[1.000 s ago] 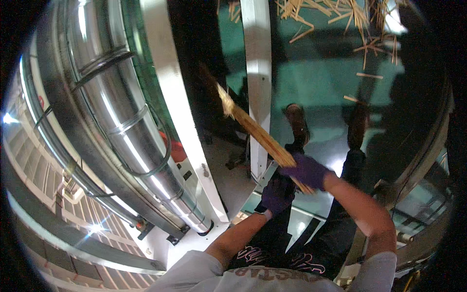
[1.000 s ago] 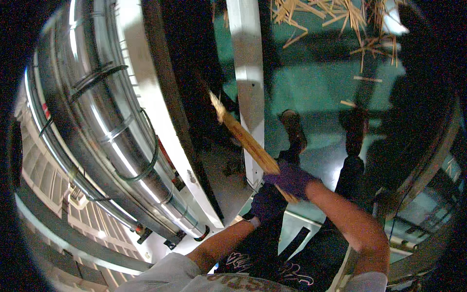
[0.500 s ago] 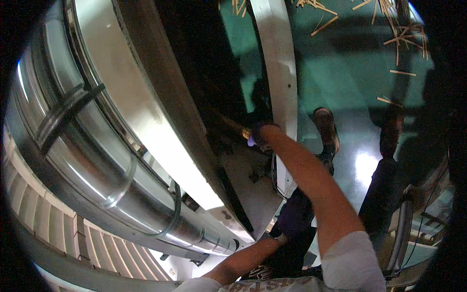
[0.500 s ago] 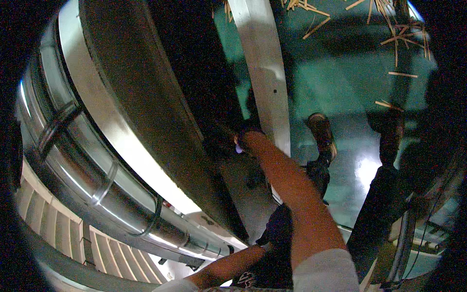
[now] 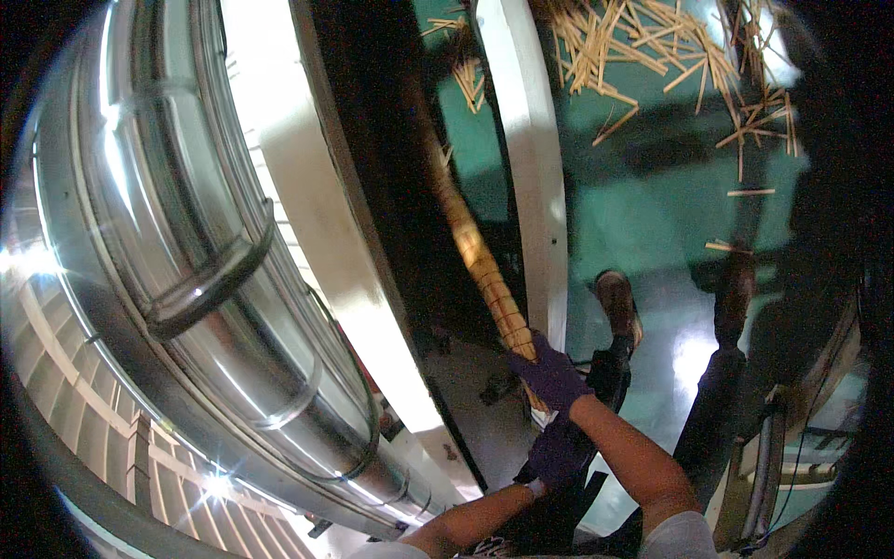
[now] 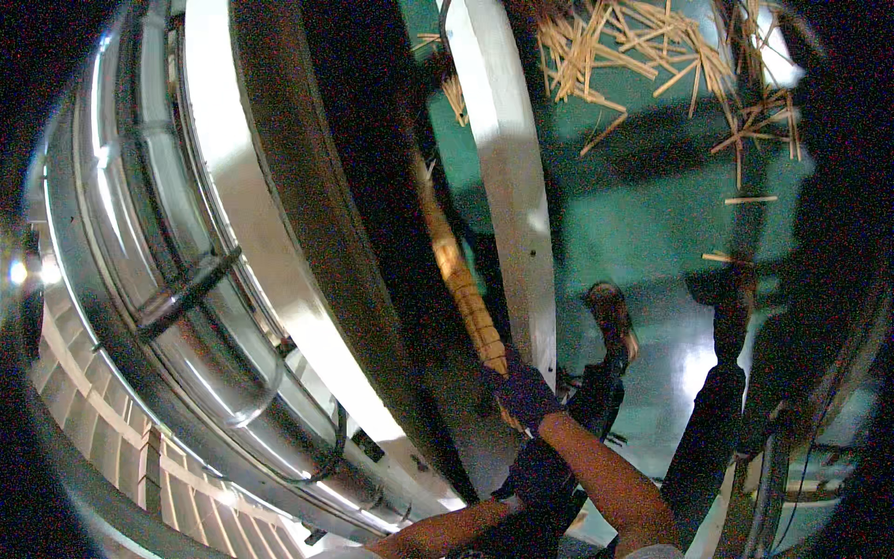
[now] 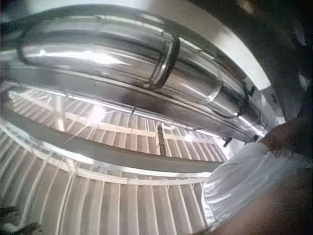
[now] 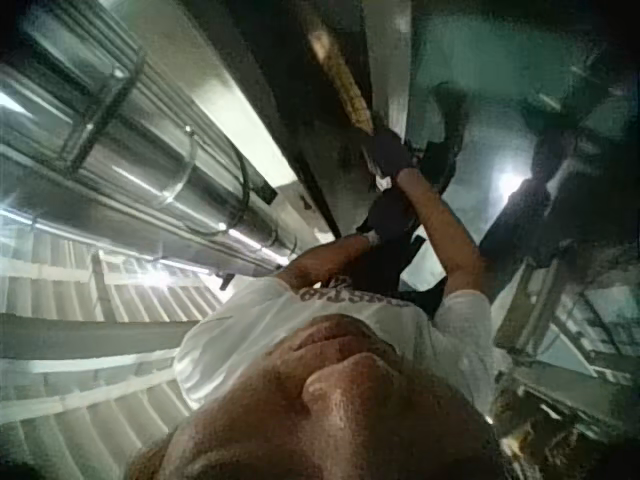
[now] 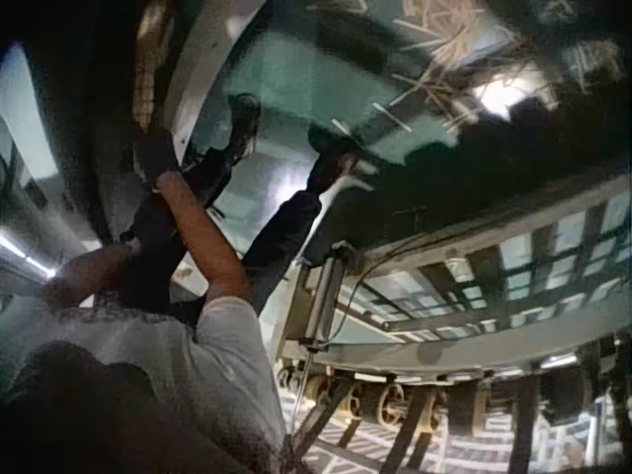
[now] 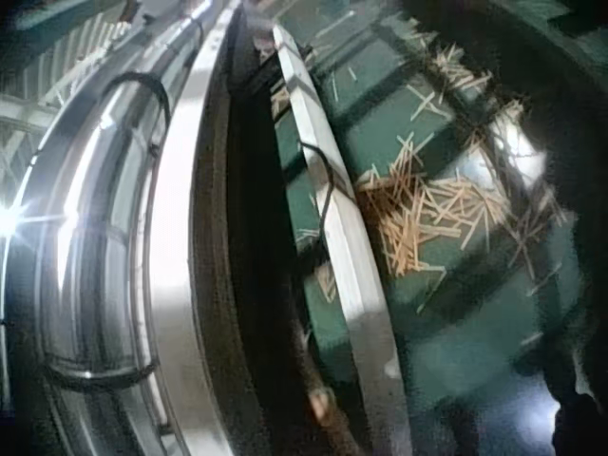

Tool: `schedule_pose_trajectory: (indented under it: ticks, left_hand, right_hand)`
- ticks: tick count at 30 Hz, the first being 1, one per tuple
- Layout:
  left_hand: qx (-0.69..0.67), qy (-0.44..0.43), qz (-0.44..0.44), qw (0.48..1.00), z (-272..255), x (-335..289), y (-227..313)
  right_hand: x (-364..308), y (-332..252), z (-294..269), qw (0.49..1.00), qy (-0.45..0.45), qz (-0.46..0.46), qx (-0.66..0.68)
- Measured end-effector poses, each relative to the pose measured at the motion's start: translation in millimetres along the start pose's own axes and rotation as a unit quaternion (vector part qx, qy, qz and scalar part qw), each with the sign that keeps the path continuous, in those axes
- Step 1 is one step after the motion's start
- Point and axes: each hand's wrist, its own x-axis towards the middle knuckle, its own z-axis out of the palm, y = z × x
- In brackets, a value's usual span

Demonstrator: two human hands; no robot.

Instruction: The person sweeps scattered wooden sticks and debris on a factory floor using a traditional straw broom. They gather the debris into a pile near a large industrial machine and continue sweeping around the equipment base.

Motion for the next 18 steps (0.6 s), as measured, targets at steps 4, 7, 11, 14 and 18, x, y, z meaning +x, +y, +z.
schedule_pose_trajectory:
  ticks: [4, 7, 11, 14, 18]
  left_hand:
    - [-0.033, 0.032, 0.002, 0.999, -69.1, 16.4, 60.8]
    - [0.056, 0.011, -0.017, 0.998, -61.9, 18.6, 52.8]
    - [0.118, 0.018, -0.052, 0.991, -34.4, 5.8, 36.0]
    - [0.116, 0.025, -0.047, 0.992, -34.6, 6.9, 38.4]
    - [0.153, -0.024, -0.036, 0.987, -29.5, 15.7, 43.5]
  right_hand:
    - [62.8, -44.9, -22.6, 0.994, -0.044, -0.096, -0.011]
    - [101.3, -88.0, -50.0, 0.997, -0.055, -0.045, 0.003]
    - [71.4, -87.2, -66.3, 0.989, 0.001, -0.058, 0.137]
    - [25.0, -83.8, -67.8, 0.984, 0.088, -0.083, 0.129]
    - [-26.5, -68.8, -64.3, 0.961, 0.079, -0.126, 0.231]
